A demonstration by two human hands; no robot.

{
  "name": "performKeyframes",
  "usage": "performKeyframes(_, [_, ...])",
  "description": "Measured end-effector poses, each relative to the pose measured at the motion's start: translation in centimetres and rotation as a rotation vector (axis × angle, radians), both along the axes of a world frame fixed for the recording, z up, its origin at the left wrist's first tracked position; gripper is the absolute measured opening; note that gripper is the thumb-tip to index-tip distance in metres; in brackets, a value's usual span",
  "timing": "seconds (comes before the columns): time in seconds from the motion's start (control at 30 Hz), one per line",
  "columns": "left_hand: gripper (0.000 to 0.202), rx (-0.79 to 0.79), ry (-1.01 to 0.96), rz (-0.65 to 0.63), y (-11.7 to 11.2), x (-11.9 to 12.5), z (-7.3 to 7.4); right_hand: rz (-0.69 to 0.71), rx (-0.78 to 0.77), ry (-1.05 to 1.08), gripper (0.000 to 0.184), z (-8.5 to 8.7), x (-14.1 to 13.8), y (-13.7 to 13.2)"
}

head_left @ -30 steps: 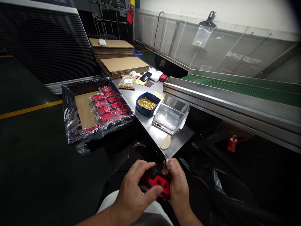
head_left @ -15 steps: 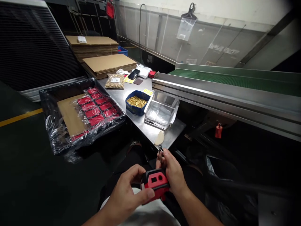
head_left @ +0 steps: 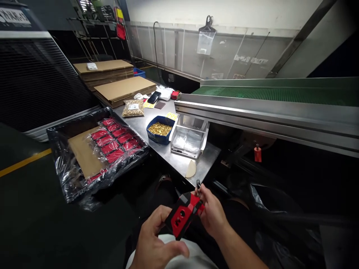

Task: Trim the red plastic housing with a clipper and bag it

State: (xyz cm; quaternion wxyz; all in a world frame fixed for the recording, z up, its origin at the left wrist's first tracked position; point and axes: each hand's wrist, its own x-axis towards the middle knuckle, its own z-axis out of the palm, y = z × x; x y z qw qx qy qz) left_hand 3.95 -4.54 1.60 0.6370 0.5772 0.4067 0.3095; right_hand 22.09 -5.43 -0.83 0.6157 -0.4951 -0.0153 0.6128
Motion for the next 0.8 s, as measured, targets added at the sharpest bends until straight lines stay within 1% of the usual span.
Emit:
performKeyframes(0.1, [0.054,-0.028,-0.049,0.036,-0.2,0.0,-0.6,-0.203,-0.011,0.109,0.033,-0.3,-1.5,-0.3])
performKeyframes(0.17, [0.048,0.007,-0.068,0.032,-0.3,-0.1,-1.0,-0.256,-0.001,0.118,0.032,0.0,-2.0,-0.1])
performKeyframes(0.2, [0.049,0.03,-0.071,0.02,-0.3,-0.1,-1.2,-0.265,0.008,0.104,0.033,0.1,-2.0,0.1])
performKeyframes(0.27, [0.054,0.049,-0.061,0.004,-0.3,-0.1,-1.2,-0.252,0.037,0.03,0.034,0.2,-1.7,0.4])
performKeyframes(0.3, [0.052,0.043,-0.052,0.007,-0.3,0.0,-1.1,-0.231,0.06,-0.036,0.035,0.2,-1.4,0.4])
performKeyframes(0.4, [0.05,-0.004,-0.01,0.06,-0.4,0.4,-0.5,-0.145,0.135,-0.328,0.038,0.1,-0.7,0.2])
performKeyframes(0.47, [0.045,-0.025,0.043,0.084,-0.4,0.7,-0.1,-0.088,0.17,-0.501,0.041,0.2,-0.4,-0.2])
performKeyframes(0.53, [0.035,-0.028,0.092,0.09,-0.6,0.9,0.0,-0.069,0.169,-0.61,0.044,0.6,-0.3,-0.5])
performKeyframes(0.6, [0.03,-0.007,0.127,0.083,-0.8,1.1,0.1,-0.064,0.174,-0.679,0.045,1.0,-0.5,-0.8])
performKeyframes(0.63, [0.031,0.005,0.138,0.081,-0.9,1.2,0.1,-0.061,0.184,-0.698,0.045,1.2,-0.6,-0.9])
performKeyframes(0.73, [0.042,0.031,0.147,0.053,-1.1,1.4,0.1,-0.051,0.217,-0.704,0.045,1.6,-0.9,-0.9])
performKeyframes(0.8, [0.052,0.083,0.144,0.023,-0.9,1.4,0.0,-0.051,0.242,-0.701,0.044,1.7,-0.8,-1.0])
